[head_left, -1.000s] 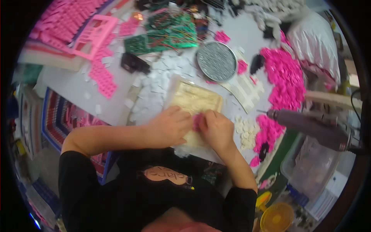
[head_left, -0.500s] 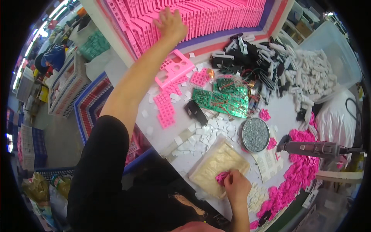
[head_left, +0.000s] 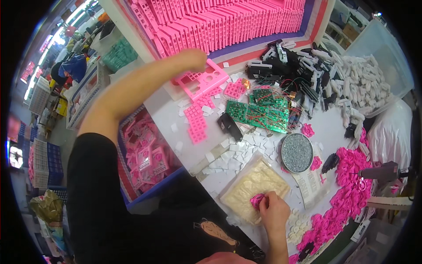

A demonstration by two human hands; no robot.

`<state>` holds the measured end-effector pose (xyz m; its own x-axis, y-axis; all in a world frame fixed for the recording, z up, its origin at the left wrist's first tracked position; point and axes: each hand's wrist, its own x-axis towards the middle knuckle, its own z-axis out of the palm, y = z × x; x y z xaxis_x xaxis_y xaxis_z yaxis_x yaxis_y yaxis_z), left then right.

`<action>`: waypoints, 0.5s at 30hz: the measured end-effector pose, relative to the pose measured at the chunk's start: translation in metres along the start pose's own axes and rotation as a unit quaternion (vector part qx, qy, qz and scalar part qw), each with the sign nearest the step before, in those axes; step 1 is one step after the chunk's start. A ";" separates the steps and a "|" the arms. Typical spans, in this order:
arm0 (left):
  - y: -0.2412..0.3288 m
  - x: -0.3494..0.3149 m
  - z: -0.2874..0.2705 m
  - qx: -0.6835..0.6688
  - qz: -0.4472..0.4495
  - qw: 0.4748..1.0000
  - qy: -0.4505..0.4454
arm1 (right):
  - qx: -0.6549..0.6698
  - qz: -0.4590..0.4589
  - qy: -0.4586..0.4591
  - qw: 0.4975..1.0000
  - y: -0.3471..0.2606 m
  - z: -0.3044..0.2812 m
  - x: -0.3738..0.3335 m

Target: Assembling a pink toy house by gluing components like windows and electronic boards.

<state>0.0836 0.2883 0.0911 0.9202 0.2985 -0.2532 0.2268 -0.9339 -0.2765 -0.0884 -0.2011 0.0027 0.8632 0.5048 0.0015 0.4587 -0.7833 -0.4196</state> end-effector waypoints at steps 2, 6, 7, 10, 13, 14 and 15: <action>-0.011 0.003 0.038 -0.052 -0.084 0.995 -0.019 | 0.013 -0.023 0.009 1.000 -0.002 0.002 0.003; -0.015 0.017 0.053 -0.141 -0.041 0.988 -0.052 | 0.063 -0.015 0.018 0.998 -0.003 -0.005 -0.001; -0.007 0.013 0.039 -0.186 -0.049 0.980 -0.054 | 0.077 -0.007 0.020 0.997 -0.002 -0.010 -0.002; -0.037 0.028 0.045 -0.194 0.008 0.981 0.018 | 0.099 -0.009 0.056 0.993 0.009 -0.019 -0.013; -0.133 0.073 0.077 -0.173 0.100 0.965 0.171 | 0.114 0.056 0.087 0.988 0.040 -0.035 -0.038; -0.178 0.084 0.082 -0.173 0.122 0.950 0.230 | 0.116 0.070 0.102 0.986 0.050 -0.048 -0.046; -0.211 0.090 0.085 -0.178 0.140 0.928 0.295 | 0.112 0.119 0.126 0.979 0.065 -0.062 -0.058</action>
<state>0.0916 0.5289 0.0477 0.9496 -0.0283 0.3123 -0.0536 -0.9959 0.0730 -0.0957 -0.3040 0.0317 0.9775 0.1904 0.0913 0.2052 -0.7549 -0.6230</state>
